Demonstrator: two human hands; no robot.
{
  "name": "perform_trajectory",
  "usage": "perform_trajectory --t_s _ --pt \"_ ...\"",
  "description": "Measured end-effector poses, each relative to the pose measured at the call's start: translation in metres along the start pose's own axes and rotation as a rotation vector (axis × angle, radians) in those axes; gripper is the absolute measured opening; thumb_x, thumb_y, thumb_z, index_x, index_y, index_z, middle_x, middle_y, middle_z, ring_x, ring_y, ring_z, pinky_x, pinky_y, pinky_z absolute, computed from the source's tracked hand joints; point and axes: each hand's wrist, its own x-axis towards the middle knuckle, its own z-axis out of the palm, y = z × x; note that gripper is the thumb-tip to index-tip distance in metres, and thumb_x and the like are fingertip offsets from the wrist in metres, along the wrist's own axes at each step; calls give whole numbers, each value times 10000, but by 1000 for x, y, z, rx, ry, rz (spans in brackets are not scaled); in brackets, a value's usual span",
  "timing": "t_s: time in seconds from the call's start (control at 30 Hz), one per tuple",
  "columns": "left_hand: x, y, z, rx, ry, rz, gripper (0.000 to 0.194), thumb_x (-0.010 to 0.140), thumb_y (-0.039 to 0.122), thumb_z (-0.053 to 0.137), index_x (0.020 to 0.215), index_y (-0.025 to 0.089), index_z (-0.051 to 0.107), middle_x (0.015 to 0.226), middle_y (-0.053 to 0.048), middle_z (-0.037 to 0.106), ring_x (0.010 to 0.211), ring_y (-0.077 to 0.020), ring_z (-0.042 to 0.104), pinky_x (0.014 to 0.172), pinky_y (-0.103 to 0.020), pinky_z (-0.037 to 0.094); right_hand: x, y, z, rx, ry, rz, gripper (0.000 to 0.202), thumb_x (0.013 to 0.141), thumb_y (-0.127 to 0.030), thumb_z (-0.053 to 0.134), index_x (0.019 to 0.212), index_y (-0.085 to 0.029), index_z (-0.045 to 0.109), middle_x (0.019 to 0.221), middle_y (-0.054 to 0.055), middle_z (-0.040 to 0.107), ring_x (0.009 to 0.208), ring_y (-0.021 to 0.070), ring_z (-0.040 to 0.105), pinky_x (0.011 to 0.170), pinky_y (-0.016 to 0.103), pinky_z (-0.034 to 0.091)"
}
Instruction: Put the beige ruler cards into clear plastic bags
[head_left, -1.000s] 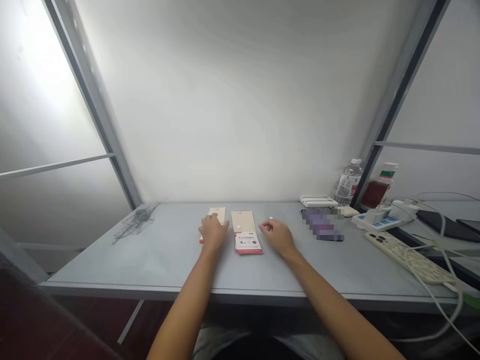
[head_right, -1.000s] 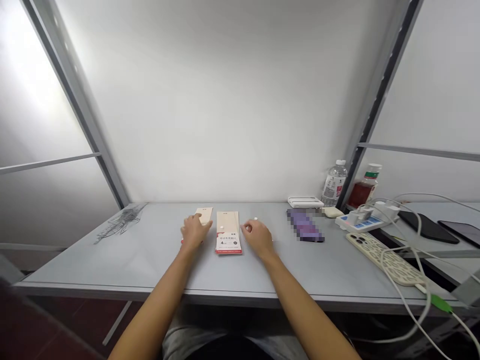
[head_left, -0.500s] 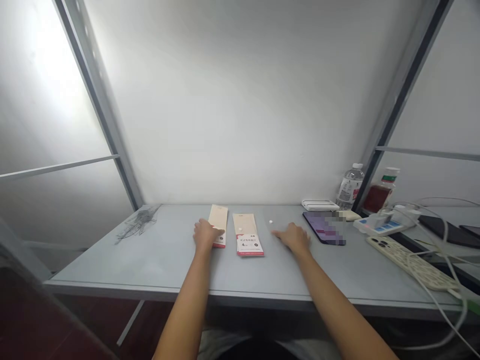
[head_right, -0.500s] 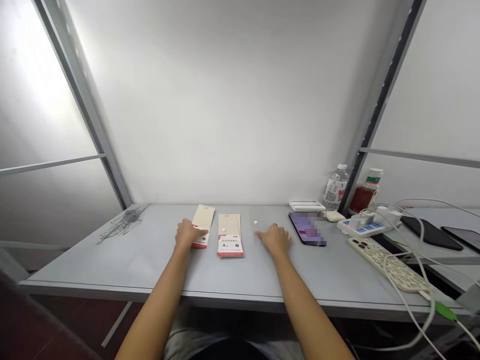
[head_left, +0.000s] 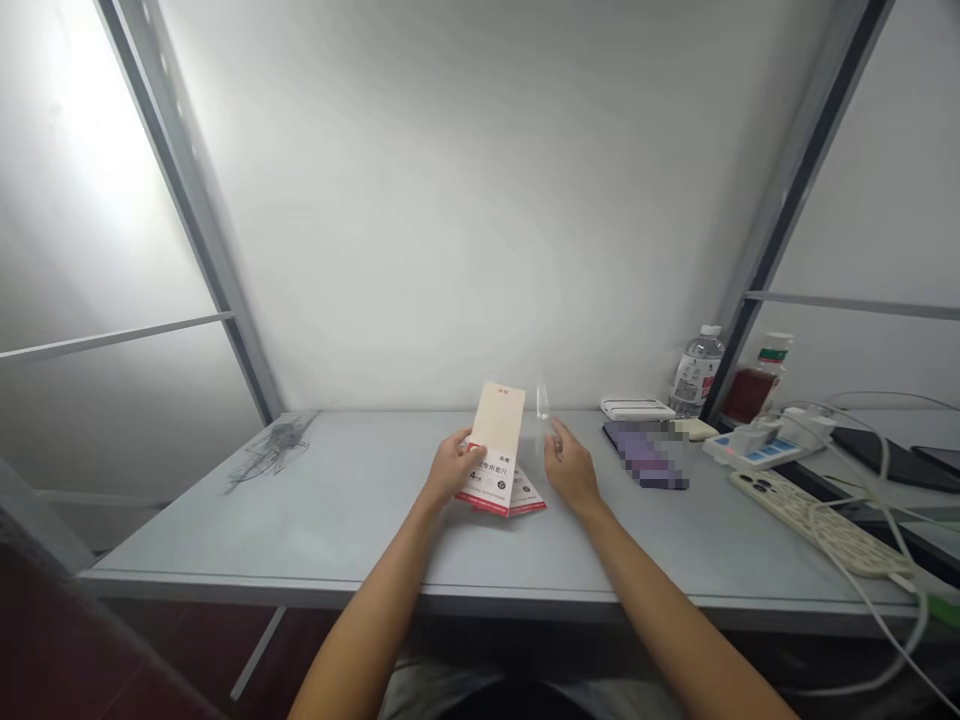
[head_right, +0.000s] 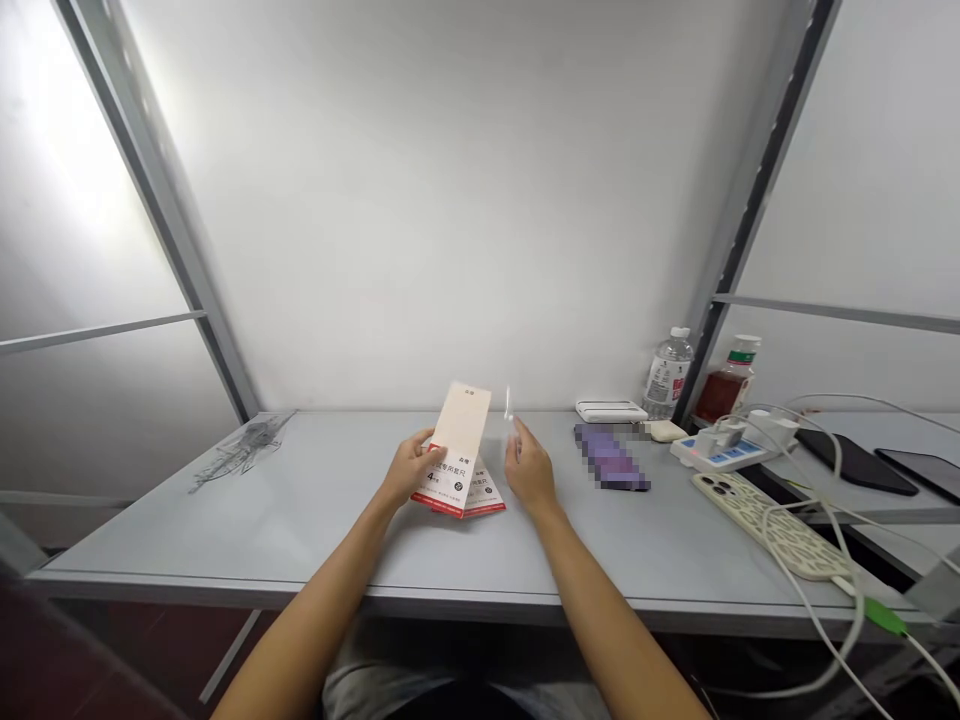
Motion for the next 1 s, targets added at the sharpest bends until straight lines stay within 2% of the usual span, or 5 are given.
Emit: perform_trajectory --t_s 0.23,0.47,0.7,0.83,1.0 --pt "-6 2 8 6 -115 21 505 717 316 557 1193 164 479 684 -31 647 553 -164 616 477 -242 463 -2 0 4 67 55 -195 466 856 -253 322 1315 -186 361 1315 63 446 1209 210 397 998 411 343" --pt "-1 -4 6 191 79 7 451 726 245 502 1171 172 501 570 4 611 453 -123 562 409 -193 397 -7 -7 0 235 -28 -210 431 842 -293 396 1268 -243 436 1274 37 496 1167 224 454 976 416 378" --pt "3 -9 2 186 213 -27 373 728 225 493 1097 176 522 670 -25 642 535 -135 588 457 -206 426 -5 -11 0 769 -239 17 437 784 -341 540 1206 -239 491 1308 43 460 1116 239 504 972 431 381" --pt "3 -8 1 64 203 -40 376 733 256 515 1100 174 499 733 -40 652 570 -145 604 488 -228 455 -3 -16 -3 983 -291 124 437 738 -332 609 1157 -246 517 1330 49 434 1131 250 489 978 441 369" --pt "0 -3 2 -90 103 23 469 732 371 555 1147 174 459 772 -47 654 607 -151 612 534 -254 481 -3 -20 -12 1103 -415 208 486 757 -311 592 1219 -303 443 1285 50 486 1120 239 502 967 444 374"
